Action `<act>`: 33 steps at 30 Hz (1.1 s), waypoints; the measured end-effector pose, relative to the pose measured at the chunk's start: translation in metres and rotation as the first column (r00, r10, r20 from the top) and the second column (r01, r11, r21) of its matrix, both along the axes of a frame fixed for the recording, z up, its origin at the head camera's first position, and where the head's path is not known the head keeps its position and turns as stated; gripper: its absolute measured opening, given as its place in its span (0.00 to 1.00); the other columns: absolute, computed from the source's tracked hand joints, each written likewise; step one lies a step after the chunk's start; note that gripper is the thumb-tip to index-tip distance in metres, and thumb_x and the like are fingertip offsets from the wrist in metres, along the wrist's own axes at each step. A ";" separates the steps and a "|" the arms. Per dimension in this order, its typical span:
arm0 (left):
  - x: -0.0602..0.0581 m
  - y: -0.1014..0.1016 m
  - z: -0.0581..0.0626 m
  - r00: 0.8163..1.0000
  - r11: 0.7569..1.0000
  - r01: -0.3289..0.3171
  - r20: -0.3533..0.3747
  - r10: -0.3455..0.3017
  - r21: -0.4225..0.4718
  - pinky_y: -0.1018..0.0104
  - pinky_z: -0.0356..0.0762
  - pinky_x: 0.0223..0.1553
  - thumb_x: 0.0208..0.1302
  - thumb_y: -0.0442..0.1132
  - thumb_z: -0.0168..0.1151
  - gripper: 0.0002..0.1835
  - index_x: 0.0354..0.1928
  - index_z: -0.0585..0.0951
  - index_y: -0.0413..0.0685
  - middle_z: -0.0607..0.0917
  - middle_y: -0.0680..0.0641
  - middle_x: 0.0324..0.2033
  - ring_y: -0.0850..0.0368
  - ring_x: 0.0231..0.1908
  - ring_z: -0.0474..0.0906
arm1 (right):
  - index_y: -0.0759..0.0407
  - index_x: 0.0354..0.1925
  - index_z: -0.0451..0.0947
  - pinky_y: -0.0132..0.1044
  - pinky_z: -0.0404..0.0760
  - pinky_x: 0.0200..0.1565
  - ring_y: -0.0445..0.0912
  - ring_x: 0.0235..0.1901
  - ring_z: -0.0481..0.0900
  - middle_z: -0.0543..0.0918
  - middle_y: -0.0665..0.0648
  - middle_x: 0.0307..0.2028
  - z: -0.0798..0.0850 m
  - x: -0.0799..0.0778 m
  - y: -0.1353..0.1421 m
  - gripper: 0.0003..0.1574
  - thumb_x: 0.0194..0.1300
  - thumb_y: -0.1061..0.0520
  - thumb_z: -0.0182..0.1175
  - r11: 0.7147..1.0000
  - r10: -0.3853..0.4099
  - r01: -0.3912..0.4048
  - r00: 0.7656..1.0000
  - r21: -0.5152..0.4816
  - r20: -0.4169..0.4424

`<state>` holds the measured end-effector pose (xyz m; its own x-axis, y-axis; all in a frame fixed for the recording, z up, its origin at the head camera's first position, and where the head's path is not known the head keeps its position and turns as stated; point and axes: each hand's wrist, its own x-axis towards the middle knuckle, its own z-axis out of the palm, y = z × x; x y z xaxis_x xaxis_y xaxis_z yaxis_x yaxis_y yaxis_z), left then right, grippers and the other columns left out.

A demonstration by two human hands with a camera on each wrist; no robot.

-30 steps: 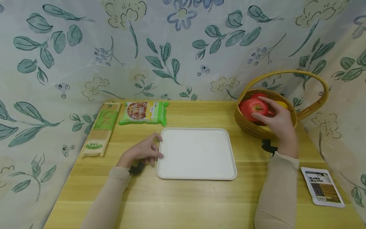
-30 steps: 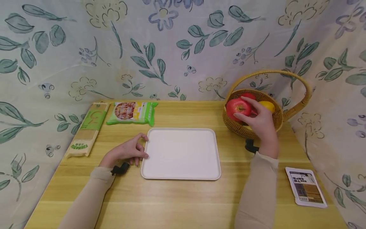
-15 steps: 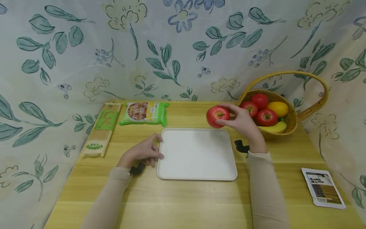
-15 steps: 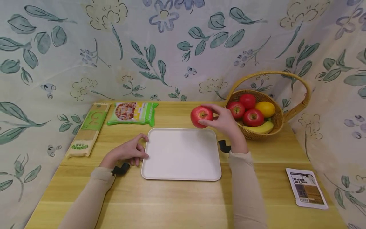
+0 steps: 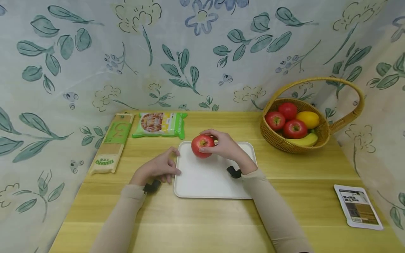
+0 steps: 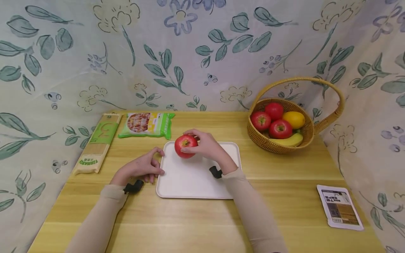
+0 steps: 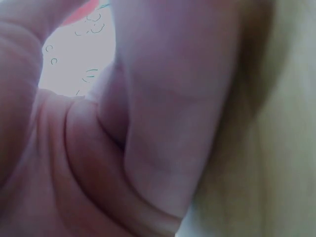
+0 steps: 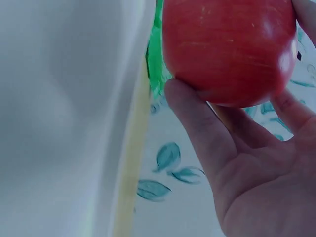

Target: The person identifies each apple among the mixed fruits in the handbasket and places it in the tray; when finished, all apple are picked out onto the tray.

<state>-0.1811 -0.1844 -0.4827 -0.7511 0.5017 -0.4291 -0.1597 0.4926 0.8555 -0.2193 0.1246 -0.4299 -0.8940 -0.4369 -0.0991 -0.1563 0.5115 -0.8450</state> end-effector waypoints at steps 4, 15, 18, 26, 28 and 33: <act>0.002 0.001 0.000 1.000 1.000 -0.019 0.011 0.019 0.003 0.66 0.78 0.17 0.65 0.43 0.77 0.38 0.67 0.61 0.55 0.86 0.45 0.26 0.54 0.16 0.83 | 0.43 0.68 0.76 0.50 0.84 0.62 0.54 0.63 0.79 0.83 0.54 0.62 -0.015 -0.001 -0.016 0.40 0.61 0.44 0.79 1.000 0.007 -0.007 0.999 -0.018 0.039; 0.005 0.003 0.000 1.000 1.000 -0.023 0.005 0.023 -0.001 0.66 0.79 0.18 0.65 0.44 0.77 0.38 0.67 0.61 0.55 0.87 0.45 0.27 0.55 0.16 0.83 | 0.43 0.70 0.75 0.51 0.83 0.65 0.53 0.62 0.81 0.83 0.55 0.62 -0.033 0.001 -0.039 0.41 0.62 0.43 0.78 0.999 -0.034 0.034 0.999 -0.032 0.029; 0.006 0.004 0.001 1.000 1.000 -0.020 0.005 0.020 -0.006 0.66 0.78 0.19 0.65 0.44 0.77 0.38 0.67 0.61 0.54 0.87 0.45 0.27 0.56 0.16 0.82 | 0.43 0.71 0.74 0.50 0.84 0.63 0.52 0.60 0.82 0.83 0.55 0.62 -0.035 0.003 -0.041 0.42 0.63 0.43 0.78 0.999 -0.033 0.034 0.999 -0.027 0.018; 0.008 0.005 0.000 1.000 1.000 -0.021 0.004 0.021 -0.006 0.67 0.78 0.18 0.65 0.43 0.77 0.37 0.66 0.61 0.54 0.87 0.45 0.26 0.56 0.16 0.82 | 0.45 0.75 0.70 0.51 0.84 0.63 0.52 0.60 0.82 0.82 0.55 0.63 -0.037 0.008 -0.041 0.45 0.66 0.39 0.75 1.000 -0.011 0.011 1.000 -0.027 0.008; 0.009 0.005 -0.001 1.000 1.000 -0.019 0.001 0.019 -0.006 0.67 0.78 0.18 0.66 0.44 0.77 0.37 0.66 0.61 0.54 0.87 0.46 0.26 0.56 0.16 0.82 | 0.43 0.75 0.70 0.50 0.84 0.63 0.52 0.60 0.82 0.82 0.55 0.64 -0.037 0.008 -0.040 0.45 0.66 0.39 0.75 1.000 -0.005 0.005 1.000 -0.027 0.010; 0.012 0.005 -0.003 1.000 1.000 -0.017 -0.004 0.017 -0.007 0.66 0.79 0.18 0.66 0.44 0.76 0.38 0.67 0.61 0.53 0.87 0.46 0.26 0.56 0.16 0.83 | 0.43 0.77 0.68 0.52 0.83 0.65 0.52 0.63 0.81 0.80 0.55 0.66 -0.038 0.009 -0.037 0.46 0.66 0.41 0.75 1.000 0.024 -0.024 1.000 -0.020 0.012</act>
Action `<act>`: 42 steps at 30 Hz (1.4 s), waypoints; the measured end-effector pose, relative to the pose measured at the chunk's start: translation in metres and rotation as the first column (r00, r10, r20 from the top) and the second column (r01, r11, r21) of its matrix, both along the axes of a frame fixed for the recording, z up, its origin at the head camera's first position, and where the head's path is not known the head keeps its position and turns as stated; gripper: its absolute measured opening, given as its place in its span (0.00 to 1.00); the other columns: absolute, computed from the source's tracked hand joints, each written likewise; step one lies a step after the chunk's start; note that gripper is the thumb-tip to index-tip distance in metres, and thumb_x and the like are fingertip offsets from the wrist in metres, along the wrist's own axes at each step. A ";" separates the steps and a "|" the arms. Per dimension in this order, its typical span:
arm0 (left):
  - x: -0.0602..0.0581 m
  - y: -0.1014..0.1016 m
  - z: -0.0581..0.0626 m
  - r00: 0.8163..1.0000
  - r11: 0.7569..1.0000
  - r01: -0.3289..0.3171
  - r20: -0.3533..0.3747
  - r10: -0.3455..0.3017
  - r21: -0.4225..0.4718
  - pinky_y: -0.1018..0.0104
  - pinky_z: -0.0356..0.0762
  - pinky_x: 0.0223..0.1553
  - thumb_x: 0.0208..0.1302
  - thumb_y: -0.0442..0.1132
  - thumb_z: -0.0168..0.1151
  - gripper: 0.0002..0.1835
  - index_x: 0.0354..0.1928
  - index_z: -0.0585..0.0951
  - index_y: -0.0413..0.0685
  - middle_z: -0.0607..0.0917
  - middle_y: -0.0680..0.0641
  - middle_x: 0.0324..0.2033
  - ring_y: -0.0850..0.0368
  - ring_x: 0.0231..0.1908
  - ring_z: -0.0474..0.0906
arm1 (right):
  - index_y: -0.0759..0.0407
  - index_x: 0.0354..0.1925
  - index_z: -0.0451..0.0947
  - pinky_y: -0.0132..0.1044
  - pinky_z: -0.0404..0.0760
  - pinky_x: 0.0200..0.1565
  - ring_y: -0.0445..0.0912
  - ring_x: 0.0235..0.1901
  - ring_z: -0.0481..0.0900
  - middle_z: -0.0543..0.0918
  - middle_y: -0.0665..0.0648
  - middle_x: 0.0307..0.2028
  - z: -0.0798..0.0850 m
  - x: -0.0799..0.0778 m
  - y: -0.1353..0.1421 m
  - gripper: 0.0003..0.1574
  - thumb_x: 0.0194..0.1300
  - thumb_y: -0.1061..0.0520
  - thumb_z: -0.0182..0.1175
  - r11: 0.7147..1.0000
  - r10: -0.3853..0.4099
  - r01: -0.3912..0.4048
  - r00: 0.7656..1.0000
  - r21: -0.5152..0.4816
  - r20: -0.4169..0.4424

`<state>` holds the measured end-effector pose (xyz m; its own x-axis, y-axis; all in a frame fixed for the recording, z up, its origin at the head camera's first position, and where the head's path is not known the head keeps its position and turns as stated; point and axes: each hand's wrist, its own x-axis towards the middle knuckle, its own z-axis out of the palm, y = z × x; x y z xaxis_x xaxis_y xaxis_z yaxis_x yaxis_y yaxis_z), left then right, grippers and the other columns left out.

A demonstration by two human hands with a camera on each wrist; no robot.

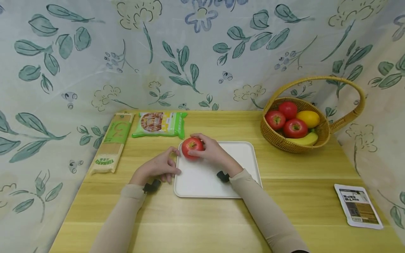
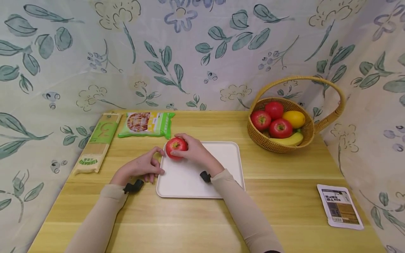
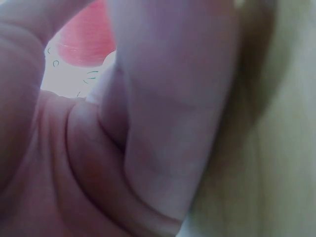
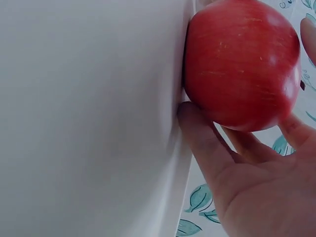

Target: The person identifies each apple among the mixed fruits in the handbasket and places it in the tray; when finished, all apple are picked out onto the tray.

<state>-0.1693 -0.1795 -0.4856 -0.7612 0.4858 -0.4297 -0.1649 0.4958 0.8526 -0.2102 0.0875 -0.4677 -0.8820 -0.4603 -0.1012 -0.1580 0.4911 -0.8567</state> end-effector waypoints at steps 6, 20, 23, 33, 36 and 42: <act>0.001 0.002 0.000 1.000 1.000 -0.009 0.009 0.009 0.013 0.66 0.78 0.18 0.65 0.43 0.77 0.38 0.67 0.61 0.55 0.86 0.45 0.26 0.55 0.16 0.82 | 0.47 0.75 0.70 0.54 0.78 0.71 0.57 0.70 0.77 0.77 0.58 0.72 0.020 -0.002 0.019 0.44 0.67 0.44 0.75 0.995 -0.052 0.046 0.996 -0.086 -0.070; 0.001 0.001 -0.001 1.000 1.000 -0.015 0.013 0.015 0.017 0.67 0.77 0.18 0.66 0.44 0.77 0.38 0.67 0.61 0.56 0.86 0.46 0.25 0.56 0.16 0.81 | 0.49 0.78 0.65 0.59 0.65 0.78 0.56 0.76 0.69 0.71 0.58 0.77 0.086 -0.009 0.157 0.42 0.72 0.53 0.70 0.910 -0.407 0.353 0.856 -0.216 -0.320; 0.002 0.001 -0.001 1.000 1.000 -0.015 0.013 0.014 0.013 0.67 0.77 0.18 0.66 0.44 0.77 0.38 0.67 0.61 0.55 0.86 0.46 0.25 0.56 0.16 0.81 | 0.47 0.79 0.63 0.58 0.63 0.79 0.56 0.77 0.67 0.70 0.59 0.77 0.085 -0.010 0.185 0.45 0.72 0.50 0.70 0.873 -0.487 0.441 0.816 -0.209 -0.313; 0.002 0.002 0.002 1.000 1.000 -0.012 0.013 0.012 0.005 0.66 0.78 0.18 0.66 0.43 0.76 0.37 0.67 0.61 0.55 0.87 0.45 0.25 0.55 0.16 0.82 | 0.32 0.80 0.60 0.60 0.58 0.81 0.55 0.81 0.56 0.60 0.54 0.83 0.065 -0.010 0.258 0.49 0.69 0.37 0.71 0.715 -0.699 0.678 0.686 -0.172 -0.200; 0.002 0.002 0.001 1.000 1.000 -0.009 0.010 0.009 0.001 0.66 0.78 0.18 0.66 0.43 0.76 0.37 0.67 0.61 0.55 0.87 0.45 0.25 0.55 0.16 0.82 | 0.36 0.82 0.59 0.64 0.54 0.81 0.59 0.82 0.52 0.55 0.55 0.84 0.057 -0.012 0.273 0.51 0.68 0.37 0.71 0.702 -0.711 0.700 0.679 -0.128 -0.185; 0.002 0.002 -0.001 1.000 1.000 -0.003 -0.002 0.003 0.000 0.66 0.79 0.18 0.66 0.43 0.76 0.37 0.67 0.61 0.54 0.87 0.45 0.25 0.56 0.16 0.82 | 0.52 0.85 0.50 0.73 0.55 0.77 0.71 0.80 0.53 0.51 0.69 0.84 0.052 -0.018 0.293 0.56 0.73 0.38 0.66 0.778 -0.616 0.628 0.769 0.020 -0.170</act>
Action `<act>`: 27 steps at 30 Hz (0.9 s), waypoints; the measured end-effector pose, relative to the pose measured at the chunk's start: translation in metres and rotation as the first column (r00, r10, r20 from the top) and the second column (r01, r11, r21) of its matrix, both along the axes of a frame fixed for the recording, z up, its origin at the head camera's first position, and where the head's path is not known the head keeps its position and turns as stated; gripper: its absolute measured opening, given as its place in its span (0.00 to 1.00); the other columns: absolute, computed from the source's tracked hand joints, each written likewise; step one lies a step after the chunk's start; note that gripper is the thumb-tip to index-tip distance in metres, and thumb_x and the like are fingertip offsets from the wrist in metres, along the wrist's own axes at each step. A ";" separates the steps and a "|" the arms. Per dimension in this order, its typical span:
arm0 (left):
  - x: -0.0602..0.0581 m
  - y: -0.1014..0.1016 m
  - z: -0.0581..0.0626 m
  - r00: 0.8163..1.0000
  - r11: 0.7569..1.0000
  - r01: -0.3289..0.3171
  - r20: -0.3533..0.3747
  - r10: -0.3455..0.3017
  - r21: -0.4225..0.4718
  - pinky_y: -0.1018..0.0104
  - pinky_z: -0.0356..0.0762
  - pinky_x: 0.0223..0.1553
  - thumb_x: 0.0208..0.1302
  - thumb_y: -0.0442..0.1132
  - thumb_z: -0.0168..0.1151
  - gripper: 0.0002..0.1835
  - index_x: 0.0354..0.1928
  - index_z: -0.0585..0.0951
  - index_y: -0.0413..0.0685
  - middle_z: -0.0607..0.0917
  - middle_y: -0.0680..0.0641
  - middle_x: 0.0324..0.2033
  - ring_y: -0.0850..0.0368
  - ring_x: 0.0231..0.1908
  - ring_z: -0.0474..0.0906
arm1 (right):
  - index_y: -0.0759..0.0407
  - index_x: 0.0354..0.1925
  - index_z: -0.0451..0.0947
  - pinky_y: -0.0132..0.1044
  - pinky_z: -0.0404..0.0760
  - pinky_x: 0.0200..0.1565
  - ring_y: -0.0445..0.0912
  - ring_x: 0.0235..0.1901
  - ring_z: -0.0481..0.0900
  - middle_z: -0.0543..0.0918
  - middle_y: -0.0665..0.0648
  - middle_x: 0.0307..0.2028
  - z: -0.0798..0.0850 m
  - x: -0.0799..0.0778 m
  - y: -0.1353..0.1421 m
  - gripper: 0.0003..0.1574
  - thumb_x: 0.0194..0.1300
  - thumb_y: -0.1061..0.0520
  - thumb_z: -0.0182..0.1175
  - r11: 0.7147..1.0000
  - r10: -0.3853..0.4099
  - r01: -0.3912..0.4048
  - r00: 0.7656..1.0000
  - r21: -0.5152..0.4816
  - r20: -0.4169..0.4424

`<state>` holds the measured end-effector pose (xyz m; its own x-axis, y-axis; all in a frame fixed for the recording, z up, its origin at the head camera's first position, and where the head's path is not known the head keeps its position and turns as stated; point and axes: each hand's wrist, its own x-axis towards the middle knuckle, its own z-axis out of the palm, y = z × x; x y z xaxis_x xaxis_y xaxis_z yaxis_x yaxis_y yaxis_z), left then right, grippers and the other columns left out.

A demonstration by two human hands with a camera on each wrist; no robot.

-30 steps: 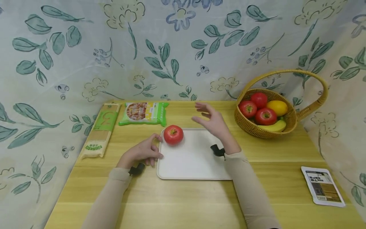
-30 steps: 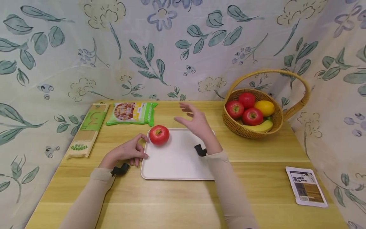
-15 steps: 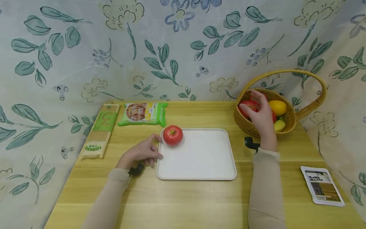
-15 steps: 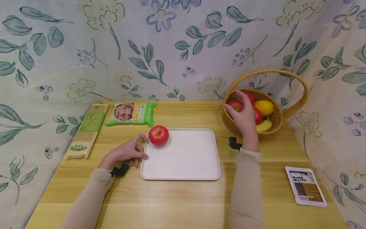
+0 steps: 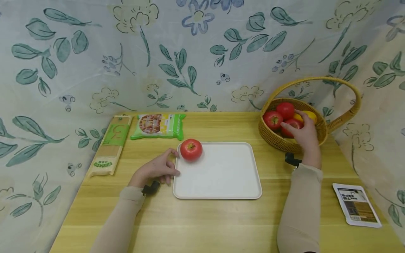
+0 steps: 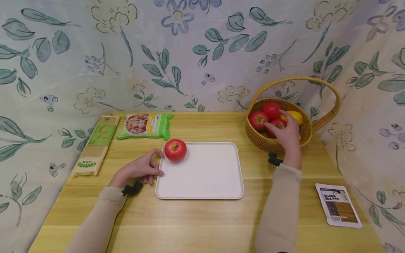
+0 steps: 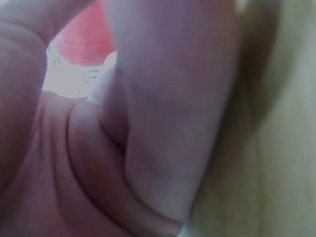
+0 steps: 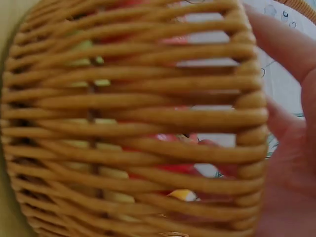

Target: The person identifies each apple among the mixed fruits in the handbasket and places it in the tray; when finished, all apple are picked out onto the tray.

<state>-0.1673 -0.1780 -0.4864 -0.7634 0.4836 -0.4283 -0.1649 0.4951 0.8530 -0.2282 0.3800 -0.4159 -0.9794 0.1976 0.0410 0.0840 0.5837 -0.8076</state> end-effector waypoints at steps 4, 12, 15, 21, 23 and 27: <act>0.001 -0.001 -0.001 1.000 1.000 -0.005 -0.001 0.005 0.004 0.66 0.79 0.18 0.66 0.44 0.76 0.37 0.67 0.62 0.54 0.86 0.45 0.24 0.56 0.15 0.81 | 0.57 0.85 0.46 0.74 0.58 0.75 0.74 0.77 0.56 0.52 0.76 0.82 -0.001 -0.003 0.005 0.59 0.74 0.36 0.64 0.996 0.054 -0.058 0.996 0.066 0.065; 0.000 -0.001 -0.004 1.000 1.000 -0.003 0.004 0.003 0.004 0.66 0.78 0.18 0.66 0.46 0.77 0.37 0.66 0.62 0.55 0.86 0.46 0.24 0.55 0.15 0.81 | 0.59 0.85 0.46 0.76 0.56 0.74 0.78 0.77 0.52 0.47 0.80 0.81 -0.002 -0.005 0.009 0.60 0.73 0.36 0.65 0.986 0.033 -0.058 0.987 0.158 0.156; 0.000 -0.001 -0.003 1.000 1.000 -0.004 0.003 0.004 0.006 0.66 0.78 0.18 0.66 0.46 0.77 0.37 0.66 0.62 0.55 0.86 0.46 0.24 0.55 0.15 0.81 | 0.58 0.85 0.47 0.77 0.56 0.73 0.79 0.77 0.50 0.45 0.81 0.80 -0.003 -0.006 0.011 0.60 0.73 0.37 0.66 0.984 0.025 -0.056 0.983 0.172 0.180; -0.001 0.000 -0.002 1.000 1.000 -0.006 0.004 0.006 0.007 0.66 0.78 0.17 0.65 0.45 0.77 0.37 0.67 0.62 0.55 0.86 0.46 0.24 0.56 0.15 0.81 | 0.58 0.85 0.47 0.80 0.56 0.71 0.83 0.75 0.48 0.37 0.83 0.80 -0.004 -0.005 0.013 0.59 0.73 0.41 0.67 0.978 0.018 -0.065 0.974 0.201 0.225; -0.001 0.000 -0.003 1.000 1.000 -0.007 0.008 0.007 0.005 0.66 0.78 0.17 0.65 0.45 0.77 0.37 0.67 0.62 0.55 0.86 0.46 0.24 0.55 0.15 0.81 | 0.59 0.84 0.47 0.80 0.57 0.70 0.84 0.75 0.48 0.37 0.83 0.80 -0.004 -0.006 0.014 0.58 0.72 0.44 0.68 0.975 0.018 -0.066 0.974 0.211 0.225; -0.001 0.000 -0.004 1.000 1.000 -0.010 0.013 0.010 0.005 0.66 0.78 0.17 0.65 0.45 0.77 0.37 0.67 0.62 0.56 0.86 0.45 0.24 0.55 0.15 0.81 | 0.59 0.84 0.49 0.80 0.57 0.70 0.85 0.73 0.48 0.39 0.84 0.79 -0.006 -0.008 0.015 0.56 0.71 0.50 0.69 0.971 0.013 -0.064 0.976 0.231 0.216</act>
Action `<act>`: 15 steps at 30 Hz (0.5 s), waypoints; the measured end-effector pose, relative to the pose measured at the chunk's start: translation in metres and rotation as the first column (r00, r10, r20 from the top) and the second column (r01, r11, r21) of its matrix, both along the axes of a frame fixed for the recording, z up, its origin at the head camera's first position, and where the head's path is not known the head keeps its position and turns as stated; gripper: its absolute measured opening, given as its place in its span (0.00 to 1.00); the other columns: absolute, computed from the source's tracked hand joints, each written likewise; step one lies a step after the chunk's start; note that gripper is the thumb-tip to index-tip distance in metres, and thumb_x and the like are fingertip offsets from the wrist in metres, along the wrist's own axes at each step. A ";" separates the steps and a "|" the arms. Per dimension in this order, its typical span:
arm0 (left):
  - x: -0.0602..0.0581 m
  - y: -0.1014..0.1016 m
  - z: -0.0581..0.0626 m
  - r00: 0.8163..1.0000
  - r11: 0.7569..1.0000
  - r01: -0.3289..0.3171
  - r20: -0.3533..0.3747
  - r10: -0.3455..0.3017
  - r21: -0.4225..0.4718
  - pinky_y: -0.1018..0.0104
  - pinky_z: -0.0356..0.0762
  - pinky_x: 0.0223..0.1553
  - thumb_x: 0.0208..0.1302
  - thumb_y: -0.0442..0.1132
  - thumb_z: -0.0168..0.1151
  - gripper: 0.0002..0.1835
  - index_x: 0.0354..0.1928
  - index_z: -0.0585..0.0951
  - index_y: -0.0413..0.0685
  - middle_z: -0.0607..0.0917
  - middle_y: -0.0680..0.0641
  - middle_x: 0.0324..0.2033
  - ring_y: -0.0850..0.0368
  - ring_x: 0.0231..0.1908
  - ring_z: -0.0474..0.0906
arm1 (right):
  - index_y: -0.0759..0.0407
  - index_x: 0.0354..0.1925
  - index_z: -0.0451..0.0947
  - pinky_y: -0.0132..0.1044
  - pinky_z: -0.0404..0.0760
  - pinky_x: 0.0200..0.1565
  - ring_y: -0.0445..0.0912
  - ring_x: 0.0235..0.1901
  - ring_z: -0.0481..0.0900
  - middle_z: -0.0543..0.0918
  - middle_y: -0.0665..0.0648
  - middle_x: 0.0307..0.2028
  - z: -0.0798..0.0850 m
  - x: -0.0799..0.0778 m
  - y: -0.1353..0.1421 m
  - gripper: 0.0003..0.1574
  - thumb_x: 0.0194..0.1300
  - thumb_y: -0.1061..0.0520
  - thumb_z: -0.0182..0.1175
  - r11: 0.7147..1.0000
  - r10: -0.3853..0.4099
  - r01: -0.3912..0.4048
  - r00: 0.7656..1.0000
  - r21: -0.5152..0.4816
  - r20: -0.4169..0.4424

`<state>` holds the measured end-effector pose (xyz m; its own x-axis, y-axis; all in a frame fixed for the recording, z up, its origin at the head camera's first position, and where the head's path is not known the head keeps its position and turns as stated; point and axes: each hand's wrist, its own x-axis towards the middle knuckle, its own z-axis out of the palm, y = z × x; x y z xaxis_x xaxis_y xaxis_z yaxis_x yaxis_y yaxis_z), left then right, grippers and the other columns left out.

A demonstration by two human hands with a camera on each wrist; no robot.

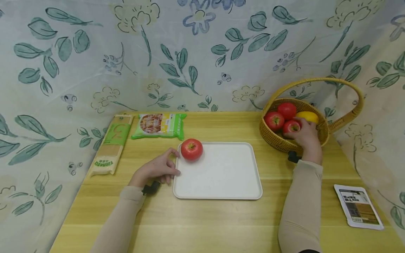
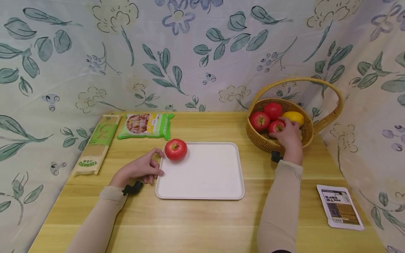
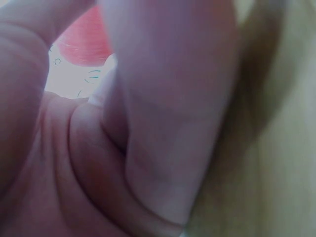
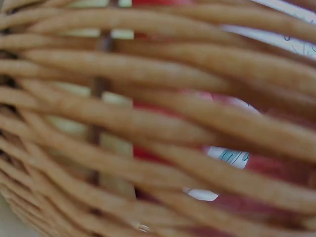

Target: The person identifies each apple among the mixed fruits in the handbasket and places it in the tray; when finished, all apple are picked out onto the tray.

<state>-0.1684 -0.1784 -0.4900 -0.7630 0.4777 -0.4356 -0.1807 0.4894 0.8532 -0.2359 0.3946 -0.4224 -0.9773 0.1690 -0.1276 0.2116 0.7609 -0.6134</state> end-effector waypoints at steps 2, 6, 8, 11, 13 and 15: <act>0.000 0.000 0.000 1.000 1.000 0.001 -0.002 -0.001 0.001 0.66 0.78 0.17 0.65 0.45 0.77 0.37 0.66 0.62 0.55 0.86 0.45 0.24 0.55 0.15 0.81 | 0.59 0.84 0.49 0.81 0.57 0.69 0.86 0.73 0.47 0.40 0.85 0.78 0.000 0.000 0.000 0.56 0.71 0.51 0.69 1.000 -0.004 0.004 1.000 0.011 -0.001; 0.000 0.000 0.001 1.000 1.000 0.004 -0.008 -0.004 0.001 0.66 0.78 0.17 0.65 0.45 0.77 0.37 0.66 0.62 0.55 0.86 0.45 0.25 0.55 0.15 0.81 | 0.58 0.84 0.49 0.81 0.57 0.69 0.87 0.72 0.48 0.42 0.86 0.77 -0.001 0.000 0.000 0.55 0.72 0.52 0.68 1.000 -0.017 0.017 1.000 0.024 -0.006; 0.000 0.000 0.001 1.000 1.000 0.005 -0.012 -0.005 0.000 0.66 0.78 0.17 0.65 0.45 0.77 0.37 0.66 0.62 0.55 0.86 0.45 0.25 0.56 0.15 0.81 | 0.57 0.84 0.50 0.80 0.57 0.70 0.86 0.72 0.49 0.43 0.86 0.77 -0.001 0.000 -0.001 0.54 0.72 0.52 0.68 0.999 -0.025 0.026 1.000 0.029 -0.013; 0.001 0.000 0.001 1.000 1.000 0.006 -0.014 -0.006 0.000 0.66 0.78 0.17 0.66 0.45 0.77 0.36 0.66 0.62 0.55 0.86 0.45 0.25 0.56 0.15 0.81 | 0.58 0.83 0.53 0.79 0.57 0.71 0.86 0.72 0.50 0.45 0.86 0.77 -0.002 0.000 -0.002 0.54 0.71 0.52 0.69 0.999 -0.039 0.040 0.999 0.033 -0.034; 0.001 0.000 0.001 1.000 1.000 0.007 -0.015 -0.007 0.002 0.66 0.78 0.17 0.66 0.45 0.77 0.37 0.66 0.62 0.55 0.86 0.45 0.25 0.56 0.15 0.81 | 0.59 0.83 0.54 0.78 0.57 0.71 0.86 0.72 0.51 0.47 0.87 0.76 -0.003 0.000 -0.003 0.53 0.70 0.51 0.70 0.998 -0.050 0.051 0.998 0.038 -0.046; 0.001 0.000 0.001 1.000 1.000 0.008 -0.013 -0.008 0.004 0.66 0.78 0.17 0.66 0.45 0.77 0.37 0.66 0.62 0.55 0.86 0.45 0.25 0.56 0.15 0.81 | 0.60 0.82 0.55 0.77 0.58 0.72 0.85 0.72 0.52 0.48 0.87 0.76 -0.003 0.001 -0.004 0.53 0.70 0.51 0.70 0.997 -0.059 0.062 0.997 0.043 -0.054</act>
<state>-0.1676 -0.1785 -0.4893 -0.7650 0.4850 -0.4238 -0.1658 0.4875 0.8572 -0.2353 0.3902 -0.4251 -0.9703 0.2324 -0.0672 0.2264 0.7746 -0.5906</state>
